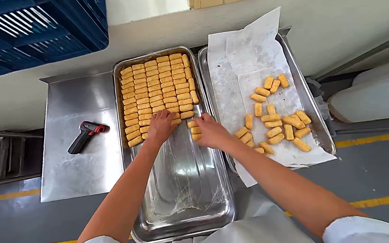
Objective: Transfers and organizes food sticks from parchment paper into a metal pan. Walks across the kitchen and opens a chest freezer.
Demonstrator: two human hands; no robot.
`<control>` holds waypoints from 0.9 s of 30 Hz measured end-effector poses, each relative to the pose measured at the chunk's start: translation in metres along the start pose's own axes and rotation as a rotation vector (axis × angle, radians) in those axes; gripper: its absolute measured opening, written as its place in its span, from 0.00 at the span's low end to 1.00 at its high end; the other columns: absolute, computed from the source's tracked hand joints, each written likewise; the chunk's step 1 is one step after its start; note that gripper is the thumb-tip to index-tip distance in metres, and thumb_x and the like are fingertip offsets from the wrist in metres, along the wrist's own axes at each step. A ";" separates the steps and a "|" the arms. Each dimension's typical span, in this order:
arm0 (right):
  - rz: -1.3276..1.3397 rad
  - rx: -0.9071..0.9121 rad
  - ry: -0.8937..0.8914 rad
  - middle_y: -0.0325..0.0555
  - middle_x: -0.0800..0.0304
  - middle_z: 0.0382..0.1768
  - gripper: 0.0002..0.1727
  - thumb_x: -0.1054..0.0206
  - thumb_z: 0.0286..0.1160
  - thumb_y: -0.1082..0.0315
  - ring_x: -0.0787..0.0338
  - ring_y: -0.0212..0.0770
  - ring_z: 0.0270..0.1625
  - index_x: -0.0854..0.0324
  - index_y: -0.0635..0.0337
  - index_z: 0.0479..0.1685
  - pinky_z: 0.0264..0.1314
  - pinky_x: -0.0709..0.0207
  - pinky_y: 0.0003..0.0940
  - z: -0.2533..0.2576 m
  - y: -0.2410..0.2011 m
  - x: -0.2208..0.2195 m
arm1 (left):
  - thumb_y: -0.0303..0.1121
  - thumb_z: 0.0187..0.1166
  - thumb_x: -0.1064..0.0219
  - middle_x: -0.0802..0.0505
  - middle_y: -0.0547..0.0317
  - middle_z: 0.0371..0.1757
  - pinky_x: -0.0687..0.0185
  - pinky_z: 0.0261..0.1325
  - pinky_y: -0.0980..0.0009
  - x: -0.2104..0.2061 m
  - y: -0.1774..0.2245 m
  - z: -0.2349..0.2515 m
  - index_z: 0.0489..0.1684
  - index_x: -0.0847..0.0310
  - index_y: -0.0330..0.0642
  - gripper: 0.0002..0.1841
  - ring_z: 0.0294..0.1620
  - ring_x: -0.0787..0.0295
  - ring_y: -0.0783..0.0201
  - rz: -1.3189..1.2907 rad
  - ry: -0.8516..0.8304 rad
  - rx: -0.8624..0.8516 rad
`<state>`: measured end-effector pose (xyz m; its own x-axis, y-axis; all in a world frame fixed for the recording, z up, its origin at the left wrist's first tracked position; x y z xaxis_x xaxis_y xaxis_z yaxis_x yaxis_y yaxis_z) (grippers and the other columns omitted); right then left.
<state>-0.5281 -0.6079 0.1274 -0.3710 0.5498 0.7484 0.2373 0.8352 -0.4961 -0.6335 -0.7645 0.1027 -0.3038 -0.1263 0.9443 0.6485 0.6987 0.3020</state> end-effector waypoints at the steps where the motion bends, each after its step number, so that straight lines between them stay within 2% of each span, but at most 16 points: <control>1: -0.028 -0.014 0.012 0.63 0.29 0.74 0.49 0.13 0.49 0.63 0.23 0.66 0.74 0.30 0.51 0.82 0.57 0.15 0.60 0.009 -0.005 -0.013 | 0.34 0.73 0.22 0.14 0.38 0.69 0.27 0.73 0.37 -0.001 -0.001 -0.002 0.73 0.18 0.43 0.27 0.74 0.21 0.36 -0.001 -0.030 0.000; 4: -0.025 -0.062 0.127 0.65 0.32 0.78 0.50 0.16 0.51 0.72 0.24 0.68 0.76 0.33 0.53 0.85 0.58 0.14 0.59 0.028 -0.008 -0.035 | 0.31 0.72 0.23 0.16 0.37 0.71 0.27 0.74 0.38 0.000 -0.006 -0.007 0.77 0.21 0.43 0.29 0.75 0.23 0.36 -0.027 -0.078 0.019; 6: -0.002 -0.089 0.236 0.65 0.35 0.82 0.49 0.19 0.56 0.76 0.24 0.68 0.78 0.35 0.56 0.87 0.62 0.14 0.58 0.027 -0.007 -0.041 | 0.31 0.74 0.24 0.15 0.34 0.67 0.25 0.74 0.40 0.000 -0.008 -0.010 0.72 0.18 0.39 0.25 0.72 0.20 0.35 -0.065 -0.058 0.049; 10: 0.049 -0.150 0.320 0.62 0.37 0.85 0.48 0.21 0.64 0.72 0.26 0.66 0.79 0.39 0.59 0.90 0.71 0.19 0.55 0.015 -0.004 -0.049 | 0.31 0.84 0.33 0.10 0.34 0.58 0.21 0.71 0.43 -0.015 -0.002 -0.018 0.61 0.13 0.34 0.14 0.66 0.14 0.37 -0.057 0.013 0.007; 14: 0.108 -0.137 0.385 0.62 0.30 0.81 0.42 0.23 0.69 0.72 0.24 0.62 0.79 0.35 0.62 0.88 0.77 0.22 0.55 0.012 -0.003 -0.054 | 0.34 0.86 0.37 0.08 0.41 0.57 0.22 0.67 0.44 -0.016 -0.008 -0.021 0.57 0.10 0.39 0.13 0.64 0.14 0.40 0.007 0.154 -0.018; 19: 0.119 -0.111 0.425 0.62 0.27 0.80 0.38 0.25 0.70 0.75 0.21 0.60 0.78 0.32 0.66 0.85 0.78 0.23 0.53 0.011 -0.003 -0.055 | 0.34 0.83 0.33 0.12 0.38 0.63 0.24 0.69 0.42 -0.007 -0.004 -0.024 0.63 0.13 0.41 0.15 0.67 0.17 0.38 -0.139 0.175 0.024; 22: 0.103 -0.065 0.444 0.64 0.24 0.77 0.33 0.27 0.72 0.76 0.21 0.61 0.79 0.27 0.70 0.80 0.80 0.25 0.52 0.011 -0.001 -0.057 | 0.35 0.77 0.28 0.13 0.40 0.68 0.22 0.70 0.43 -0.009 0.020 -0.031 0.70 0.16 0.41 0.22 0.71 0.18 0.39 -0.230 0.144 -0.114; 24: 0.102 -0.042 0.450 0.66 0.22 0.76 0.31 0.27 0.71 0.77 0.21 0.62 0.79 0.25 0.71 0.78 0.80 0.25 0.54 0.013 -0.002 -0.056 | 0.33 0.75 0.26 0.17 0.40 0.75 0.25 0.75 0.42 -0.018 0.039 -0.031 0.74 0.19 0.41 0.26 0.76 0.21 0.40 -0.210 0.088 -0.195; 27: 0.096 -0.029 0.331 0.63 0.22 0.77 0.30 0.29 0.74 0.75 0.21 0.59 0.79 0.25 0.68 0.78 0.81 0.27 0.54 0.009 -0.003 -0.045 | 0.28 0.77 0.29 0.16 0.41 0.75 0.26 0.76 0.41 -0.035 0.052 -0.023 0.71 0.16 0.39 0.21 0.78 0.21 0.40 -0.145 0.091 -0.235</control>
<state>-0.5199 -0.6347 0.0916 -0.0352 0.5939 0.8038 0.2837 0.7771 -0.5618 -0.5728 -0.7400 0.0882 -0.3487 -0.2829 0.8935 0.7496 0.4881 0.4471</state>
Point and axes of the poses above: each hand's wrist, its own z-axis towards the middle knuckle, its own x-axis out of the back of the hand, y = z × x, the point moved 6 cm from there along z, towards the middle knuckle
